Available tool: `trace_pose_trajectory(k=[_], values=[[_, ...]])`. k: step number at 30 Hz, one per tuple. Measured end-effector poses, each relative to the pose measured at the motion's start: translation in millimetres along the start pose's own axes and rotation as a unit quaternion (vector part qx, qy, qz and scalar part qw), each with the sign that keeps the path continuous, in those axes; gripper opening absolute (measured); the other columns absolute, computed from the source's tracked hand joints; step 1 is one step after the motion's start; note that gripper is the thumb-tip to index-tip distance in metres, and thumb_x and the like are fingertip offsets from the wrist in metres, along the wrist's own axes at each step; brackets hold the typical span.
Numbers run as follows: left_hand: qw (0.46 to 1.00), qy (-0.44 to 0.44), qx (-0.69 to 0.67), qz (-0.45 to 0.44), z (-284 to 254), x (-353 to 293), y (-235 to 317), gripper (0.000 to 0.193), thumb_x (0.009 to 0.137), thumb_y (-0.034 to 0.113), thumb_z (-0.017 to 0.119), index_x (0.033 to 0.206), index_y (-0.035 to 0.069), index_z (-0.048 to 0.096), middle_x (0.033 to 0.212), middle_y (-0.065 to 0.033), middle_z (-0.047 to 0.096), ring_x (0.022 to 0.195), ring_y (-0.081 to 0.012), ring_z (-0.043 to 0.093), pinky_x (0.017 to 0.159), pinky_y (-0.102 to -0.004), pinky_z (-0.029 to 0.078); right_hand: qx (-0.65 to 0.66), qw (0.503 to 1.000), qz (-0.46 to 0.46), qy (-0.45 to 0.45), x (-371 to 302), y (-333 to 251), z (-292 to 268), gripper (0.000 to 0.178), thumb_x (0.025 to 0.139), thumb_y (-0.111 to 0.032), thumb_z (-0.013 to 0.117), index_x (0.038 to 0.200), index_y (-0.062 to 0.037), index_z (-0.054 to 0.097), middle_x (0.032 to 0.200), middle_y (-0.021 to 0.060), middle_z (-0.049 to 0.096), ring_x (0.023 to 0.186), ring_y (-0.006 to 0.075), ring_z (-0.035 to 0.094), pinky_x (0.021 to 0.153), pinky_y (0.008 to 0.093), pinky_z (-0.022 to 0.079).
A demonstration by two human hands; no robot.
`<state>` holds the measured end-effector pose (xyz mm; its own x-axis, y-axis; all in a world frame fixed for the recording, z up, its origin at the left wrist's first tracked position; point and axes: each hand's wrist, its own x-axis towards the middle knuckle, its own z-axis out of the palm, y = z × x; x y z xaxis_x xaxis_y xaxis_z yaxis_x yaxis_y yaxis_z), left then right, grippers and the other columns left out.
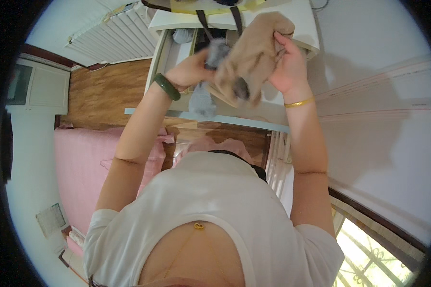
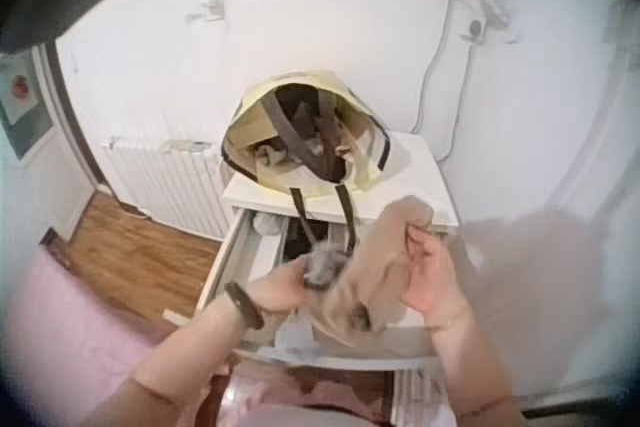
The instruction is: The person opens a drawer and sorts through various socks and underwear, folding them and placing them into a yellow bag. The person handles multiple items one at a time, folding and packing them into the bag before closing the drawer.
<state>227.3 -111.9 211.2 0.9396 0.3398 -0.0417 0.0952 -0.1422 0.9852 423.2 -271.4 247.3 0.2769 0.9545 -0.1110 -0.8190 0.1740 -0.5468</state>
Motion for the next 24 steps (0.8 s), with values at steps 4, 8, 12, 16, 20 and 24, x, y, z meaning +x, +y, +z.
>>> trace_pose_trajectory(k=[4, 8, 12, 16, 20, 24], values=[[0.985, 0.062, 0.044, 0.155, 23, 18, 21, 0.072, 0.082, 0.025, 0.074, 0.138, -0.003, 0.04, 0.13, -0.0116, 0.052, 0.116, -0.0189, 0.05, 0.102, -0.0321, 0.039, -0.133, 0.978, -0.112, 0.112, -26, -5, 20, 0.032, 0.096, -0.022, 0.05, 0.121, -0.0023, 0.055, 0.12, 0.0079, 0.06, 0.115, 0.0221, 0.054, 0.101, 0.0357, 0.041], [0.972, -0.023, -0.216, 0.085, 62, 21, 47, 0.052, 0.091, 0.024, 0.067, 0.132, 0.001, 0.046, 0.125, -0.0069, 0.055, 0.112, -0.0113, 0.051, 0.095, -0.0278, 0.043, -0.148, 0.971, -0.168, 0.083, -14, 7, 25, 0.032, 0.097, -0.022, 0.05, 0.121, -0.0019, 0.055, 0.12, 0.0069, 0.06, 0.112, 0.0198, 0.054, 0.099, 0.0345, 0.042], [0.992, 0.04, -0.106, 0.052, 62, 19, 42, 0.044, 0.086, 0.02, 0.073, 0.119, 0.0, 0.055, 0.108, -0.0047, 0.064, 0.094, -0.0096, 0.06, 0.081, -0.0261, 0.051, -0.14, 0.96, -0.214, 0.111, -7, 8, 39, 0.03, 0.096, -0.019, 0.052, 0.121, -0.0022, 0.054, 0.117, 0.0062, 0.06, 0.11, 0.0185, 0.056, 0.098, 0.0336, 0.044], [0.994, 0.039, -0.096, 0.041, 46, 11, 42, 0.046, 0.082, 0.016, 0.076, 0.118, -0.001, 0.053, 0.108, -0.0059, 0.065, 0.097, -0.0117, 0.061, 0.083, -0.0283, 0.052, -0.177, 0.954, -0.229, 0.071, -3, -1, 38, 0.029, 0.093, -0.01, 0.057, 0.121, -0.0034, 0.055, 0.115, 0.0053, 0.06, 0.106, 0.019, 0.058, 0.091, 0.0343, 0.048], [0.985, 0.117, -0.107, 0.069, 54, 7, 28, 0.051, 0.08, 0.021, 0.077, 0.119, -0.001, 0.053, 0.108, -0.0073, 0.065, 0.097, -0.0134, 0.061, 0.083, -0.0291, 0.051, -0.491, 0.794, -0.358, 0.033, 0, 26, 46, 0.031, 0.08, -0.001, 0.065, 0.109, -0.0096, 0.065, 0.109, 0.005, 0.062, 0.103, 0.022, 0.058, 0.084, 0.0354, 0.051], [0.9, 0.018, -0.433, 0.05, 43, -16, 56, 0.042, 0.086, 0.02, 0.07, 0.119, 0.0, 0.054, 0.11, -0.0086, 0.063, 0.1, -0.0162, 0.061, 0.087, -0.0315, 0.051, -0.724, 0.459, -0.515, 0.005, 6, 35, 41, 0.034, 0.067, 0.002, 0.065, 0.097, -0.0128, 0.071, 0.1, 0.0045, 0.061, 0.1, 0.0259, 0.058, 0.082, 0.0346, 0.05]])
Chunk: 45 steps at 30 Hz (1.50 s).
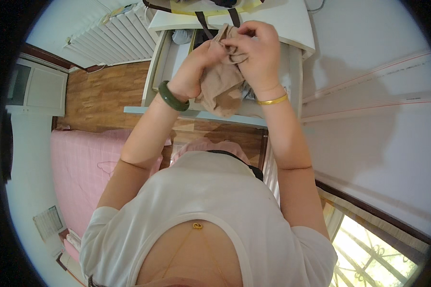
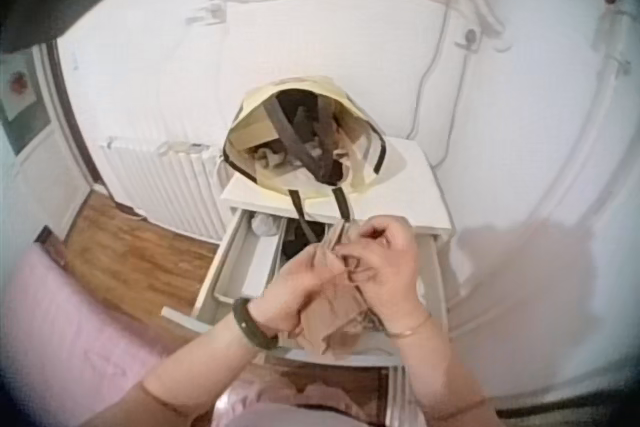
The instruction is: The person opens a drawer and sorts through various socks and underwear, folding them and placing them into a yellow bag. The person handles multiple items one at a time, folding and packing them into the bag before closing the drawer.
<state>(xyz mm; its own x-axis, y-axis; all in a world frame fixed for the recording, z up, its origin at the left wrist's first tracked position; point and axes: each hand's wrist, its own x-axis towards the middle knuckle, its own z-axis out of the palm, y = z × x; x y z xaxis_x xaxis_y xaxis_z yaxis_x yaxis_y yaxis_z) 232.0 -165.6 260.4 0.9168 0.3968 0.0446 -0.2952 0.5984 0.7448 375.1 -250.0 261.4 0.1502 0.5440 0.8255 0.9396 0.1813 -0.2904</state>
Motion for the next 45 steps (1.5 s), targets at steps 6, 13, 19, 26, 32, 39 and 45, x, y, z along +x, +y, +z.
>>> trace_pose_trajectory(k=[6, 13, 19, 26, 32, 39, 45], values=[[0.997, 0.079, 0.003, 0.023, -20, 0, 13, 0.029, 0.092, 0.005, 0.053, 0.12, 0.003, 0.053, 0.109, -0.0081, 0.061, 0.099, -0.0194, 0.062, 0.087, -0.0345, 0.053, 0.431, 0.877, 0.204, -0.065, 0, -14, 0, 0.033, 0.078, -0.002, 0.064, 0.11, -0.0067, 0.063, 0.122, 0.007, 0.05, 0.101, 0.0191, 0.058, 0.086, 0.0308, 0.049], [0.993, 0.061, 0.068, 0.079, -24, 6, 4, 0.034, 0.084, 0.003, 0.067, 0.117, 0.004, 0.057, 0.106, -0.0066, 0.063, 0.095, -0.0159, 0.063, 0.086, -0.0298, 0.053, 0.317, 0.912, 0.259, -0.014, -3, -12, 8, 0.032, 0.084, -0.01, 0.072, 0.113, -0.0045, 0.059, 0.101, 0.0041, 0.064, 0.095, 0.0116, 0.06, 0.081, 0.0248, 0.049], [0.986, 0.047, 0.158, -0.001, -27, -5, -8, 0.043, 0.082, 0.001, 0.067, 0.123, 0.002, 0.051, 0.11, -0.0058, 0.063, 0.099, -0.0154, 0.062, 0.085, -0.0295, 0.051, 0.32, 0.885, 0.337, 0.022, 2, -9, 9, 0.037, 0.081, -0.017, 0.077, 0.111, -0.0025, 0.062, 0.104, 0.0063, 0.066, 0.092, 0.0131, 0.061, 0.079, 0.0287, 0.051], [0.992, 0.083, 0.09, 0.034, -17, -11, -5, 0.041, 0.08, -0.006, 0.061, 0.119, 0.0, 0.051, 0.105, -0.0094, 0.063, 0.092, -0.0187, 0.064, 0.078, -0.0323, 0.054, 0.014, 0.999, -0.028, 0.013, -11, 1, 12, 0.036, 0.068, -0.004, 0.073, 0.103, -0.0088, 0.066, 0.107, 0.0065, 0.062, 0.094, 0.0205, 0.059, 0.083, 0.0317, 0.048], [0.996, 0.084, 0.012, 0.033, -27, -12, 10, 0.037, 0.08, -0.007, 0.059, 0.116, -0.001, 0.052, 0.101, -0.0112, 0.062, 0.088, -0.0213, 0.065, 0.075, -0.0339, 0.056, 0.424, 0.863, 0.255, -0.099, -9, -13, 6, 0.021, 0.075, 0.001, 0.07, 0.094, -0.0067, 0.066, 0.113, 0.0071, 0.056, 0.094, 0.0131, 0.058, 0.082, 0.0291, 0.048], [0.99, 0.005, -0.109, 0.087, -24, -23, 8, 0.04, 0.086, -0.001, 0.061, 0.123, -0.004, 0.047, 0.117, -0.0138, 0.058, 0.104, -0.0199, 0.06, 0.091, -0.0323, 0.049, 0.108, 0.994, 0.013, 0.0, -6, -22, 9, 0.033, 0.07, 0.004, 0.071, 0.102, -0.0034, 0.067, 0.122, 0.0123, 0.052, 0.11, 0.023, 0.057, 0.095, 0.0347, 0.047], [0.974, 0.139, 0.08, 0.161, -15, -24, -6, 0.032, 0.086, -0.001, 0.062, 0.116, -0.005, 0.053, 0.108, -0.0101, 0.062, 0.099, -0.0169, 0.061, 0.084, -0.0297, 0.05, 0.166, 0.978, 0.128, -0.018, -16, -25, 13, 0.033, 0.07, -0.004, 0.071, 0.103, -0.0106, 0.07, 0.12, 0.0163, 0.052, 0.111, 0.0289, 0.057, 0.095, 0.0353, 0.047]])
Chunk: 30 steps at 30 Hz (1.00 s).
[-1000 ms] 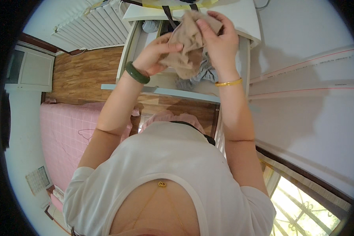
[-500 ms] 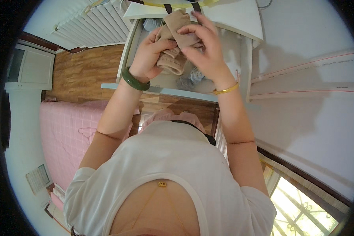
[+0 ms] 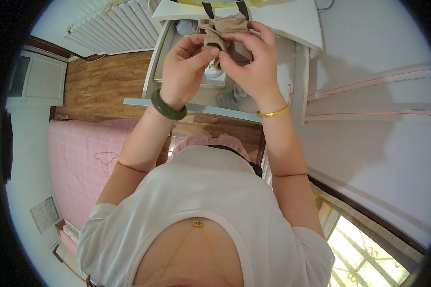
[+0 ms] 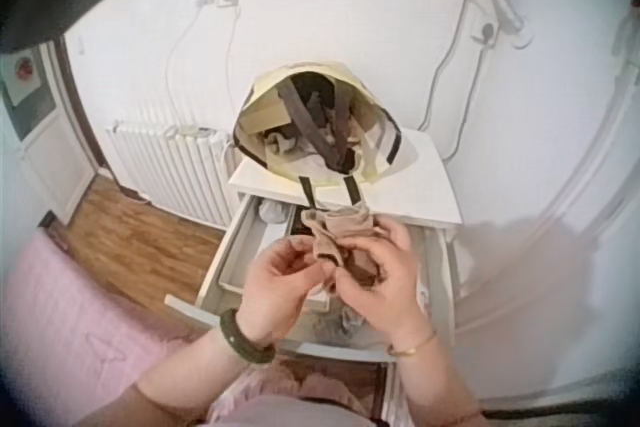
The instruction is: The person opens a drawer and sorts through various socks and underwear, folding them and placing them into a yellow bag. The person handles multiple items one at a time, folding and packing them into the bag before closing the drawer.
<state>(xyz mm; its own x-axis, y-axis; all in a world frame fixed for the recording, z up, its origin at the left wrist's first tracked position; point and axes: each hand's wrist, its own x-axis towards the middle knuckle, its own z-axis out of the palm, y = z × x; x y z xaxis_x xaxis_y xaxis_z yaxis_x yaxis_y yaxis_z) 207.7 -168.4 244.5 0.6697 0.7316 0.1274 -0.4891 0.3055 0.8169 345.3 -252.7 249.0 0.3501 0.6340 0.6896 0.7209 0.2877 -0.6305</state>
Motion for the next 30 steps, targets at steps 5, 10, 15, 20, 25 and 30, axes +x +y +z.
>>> trace_pose_trajectory(k=[5, 10, 15, 20, 25, 30], values=[[0.999, 0.033, 0.011, -0.008, -8, 2, -2, 0.023, 0.09, 0.003, 0.057, 0.112, -0.002, 0.056, 0.105, -0.009, 0.064, 0.096, -0.0175, 0.062, 0.084, -0.0312, 0.051, -0.076, 0.997, -0.027, -0.012, -1, -6, 5, 0.031, 0.067, -0.008, 0.074, 0.098, -0.0103, 0.07, 0.12, 0.0139, 0.051, 0.11, 0.0294, 0.054, 0.091, 0.0372, 0.048], [0.985, 0.034, -0.125, -0.111, -16, 3, 0, 0.02, 0.096, 0.008, 0.046, 0.113, 0.001, 0.056, 0.106, -0.0099, 0.063, 0.096, -0.0204, 0.062, 0.089, -0.0374, 0.051, -0.092, 0.992, 0.077, -0.044, -10, -1, 15, 0.027, 0.07, -0.002, 0.066, 0.097, -0.0063, 0.067, 0.112, 0.0149, 0.056, 0.101, 0.0258, 0.058, 0.084, 0.0327, 0.05], [0.99, 0.05, -0.038, -0.124, -36, 17, 19, 0.015, 0.095, 0.011, 0.053, 0.106, 0.003, 0.059, 0.098, -0.0061, 0.064, 0.089, -0.0165, 0.063, 0.078, -0.0315, 0.052, 0.427, 0.81, 0.398, -0.06, -28, 14, 13, 0.038, 0.069, 0.014, 0.046, 0.1, 0.0, 0.063, 0.099, 0.0109, 0.062, 0.093, 0.0219, 0.061, 0.079, 0.0284, 0.05], [0.992, -0.01, 0.117, -0.052, -24, 9, -1, 0.02, 0.099, 0.018, 0.051, 0.103, 0.001, 0.062, 0.091, -0.0018, 0.063, 0.084, -0.0097, 0.058, 0.074, -0.0245, 0.049, 0.775, 0.474, 0.417, 0.03, -33, 6, 35, 0.063, 0.067, 0.016, 0.039, 0.127, -0.0017, 0.047, 0.122, 0.0151, 0.054, 0.117, 0.0293, 0.053, 0.101, 0.0454, 0.044], [0.998, 0.036, 0.029, -0.046, -23, -19, -13, 0.03, 0.101, 0.025, 0.048, 0.12, 0.001, 0.051, 0.105, -0.0037, 0.06, 0.093, -0.0099, 0.055, 0.081, -0.0239, 0.047, 0.708, 0.586, 0.388, 0.06, -32, -8, 46, 0.061, 0.078, 0.009, 0.046, 0.137, -0.0063, 0.037, 0.127, 0.0135, 0.052, 0.12, 0.0321, 0.051, 0.106, 0.0451, 0.04], [0.929, -0.062, 0.364, -0.004, -60, 4, 37, 0.047, 0.093, 0.038, 0.06, 0.118, 0.0, 0.051, 0.103, -0.0082, 0.062, 0.096, -0.0159, 0.058, 0.083, -0.0327, 0.049, 0.138, 0.955, 0.164, -0.205, -31, 0, 26, 0.033, 0.089, -0.013, 0.061, 0.121, -0.0048, 0.058, 0.118, 0.0082, 0.062, 0.111, 0.0215, 0.057, 0.097, 0.0347, 0.045]])
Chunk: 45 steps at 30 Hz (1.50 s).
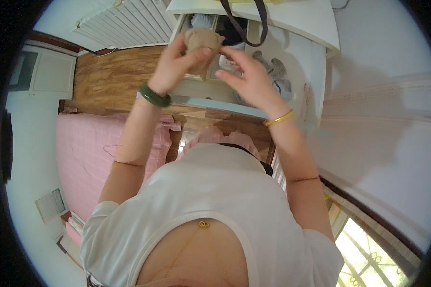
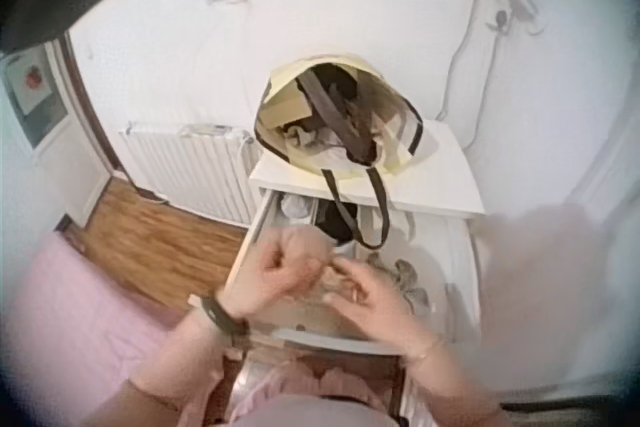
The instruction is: The person opens a drawer and sorts through various socks and underwear, folding them and placing them into a yellow bag. The person handles multiple items one at a time, folding and packing them into the bag before closing the drawer.
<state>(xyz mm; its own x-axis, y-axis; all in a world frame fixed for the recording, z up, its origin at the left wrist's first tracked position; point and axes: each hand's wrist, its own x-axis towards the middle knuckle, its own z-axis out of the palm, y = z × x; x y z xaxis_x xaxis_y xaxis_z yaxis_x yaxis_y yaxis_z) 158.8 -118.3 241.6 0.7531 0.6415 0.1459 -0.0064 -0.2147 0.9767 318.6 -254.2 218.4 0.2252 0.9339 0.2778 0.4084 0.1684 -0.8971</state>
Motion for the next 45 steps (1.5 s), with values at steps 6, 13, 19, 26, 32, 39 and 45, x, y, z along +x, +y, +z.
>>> trace_pose_trajectory(k=[6, 13, 19, 26, 32, 39, 45], values=[[0.773, -0.021, 0.631, 0.068, -66, 48, -55, 0.052, 0.081, 0.035, 0.068, 0.12, 0.003, 0.056, 0.116, -0.0206, 0.061, 0.113, -0.036, 0.054, 0.099, -0.044, 0.043, -0.2, 0.97, 0.137, 0.017, -1, 36, -112, 0.029, 0.084, -0.017, 0.068, 0.11, -0.0066, 0.068, 0.108, 0.0091, 0.069, 0.099, 0.0229, 0.064, 0.089, 0.0339, 0.049], [0.887, -0.143, 0.433, 0.074, -4, 42, -15, 0.051, 0.082, 0.034, 0.07, 0.123, 0.006, 0.059, 0.127, -0.0174, 0.056, 0.11, -0.0324, 0.059, 0.092, -0.041, 0.048, -0.536, 0.815, 0.065, -0.21, 3, 84, -80, 0.047, 0.072, -0.023, 0.072, 0.116, -0.0073, 0.064, 0.108, 0.0106, 0.067, 0.107, 0.0313, 0.06, 0.093, 0.0404, 0.047], [0.901, -0.132, 0.393, 0.126, 13, 29, -22, 0.031, 0.086, 0.025, 0.066, 0.108, 0.004, 0.066, 0.1, -0.0173, 0.066, 0.08, -0.0316, 0.063, 0.073, -0.0375, 0.051, -0.464, 0.868, 0.07, -0.161, 4, 98, -75, 0.045, 0.071, -0.019, 0.069, 0.114, -0.0085, 0.064, 0.099, 0.0117, 0.067, 0.096, 0.0282, 0.063, 0.086, 0.036, 0.049], [0.964, -0.217, 0.153, 0.028, 42, 12, -36, 0.03, 0.093, 0.023, 0.058, 0.112, 0.001, 0.062, 0.104, -0.0117, 0.068, 0.086, -0.0257, 0.064, 0.078, -0.0366, 0.05, 0.229, 0.933, 0.267, 0.076, -8, 35, -80, 0.037, 0.079, -0.008, 0.06, 0.115, -0.0028, 0.061, 0.096, 0.0032, 0.064, 0.089, 0.0129, 0.059, 0.078, 0.0271, 0.047], [0.882, -0.089, -0.404, -0.227, 69, 21, -13, 0.028, 0.097, 0.02, 0.053, 0.118, 0.002, 0.057, 0.111, -0.0084, 0.065, 0.1, -0.0218, 0.064, 0.086, -0.0385, 0.052, 0.406, 0.867, 0.279, 0.069, -10, 9, -44, 0.039, 0.086, -0.019, 0.069, 0.121, -0.0056, 0.059, 0.117, 0.0037, 0.057, 0.101, 0.0144, 0.055, 0.088, 0.0271, 0.045], [0.878, -0.11, -0.404, -0.232, 51, 27, -32, 0.022, 0.098, 0.022, 0.05, 0.11, 0.007, 0.06, 0.107, -0.0079, 0.065, 0.087, -0.0202, 0.065, 0.072, -0.0322, 0.055, -0.012, 0.974, -0.084, 0.208, -12, 23, -80, 0.029, 0.082, 0.009, 0.052, 0.098, -0.011, 0.065, 0.133, 0.0089, 0.044, 0.115, 0.0188, 0.05, 0.096, 0.029, 0.04], [0.824, -0.141, -0.408, -0.367, 81, 14, -42, 0.03, 0.098, 0.023, 0.046, 0.118, 0.003, 0.055, 0.114, -0.0075, 0.063, 0.092, -0.0194, 0.065, 0.082, -0.0364, 0.054, -0.126, 0.978, -0.095, 0.135, -7, 23, -22, 0.024, 0.077, 0.011, 0.052, 0.088, -0.0076, 0.061, 0.13, 0.0132, 0.049, 0.121, 0.0229, 0.049, 0.103, 0.0314, 0.035]])
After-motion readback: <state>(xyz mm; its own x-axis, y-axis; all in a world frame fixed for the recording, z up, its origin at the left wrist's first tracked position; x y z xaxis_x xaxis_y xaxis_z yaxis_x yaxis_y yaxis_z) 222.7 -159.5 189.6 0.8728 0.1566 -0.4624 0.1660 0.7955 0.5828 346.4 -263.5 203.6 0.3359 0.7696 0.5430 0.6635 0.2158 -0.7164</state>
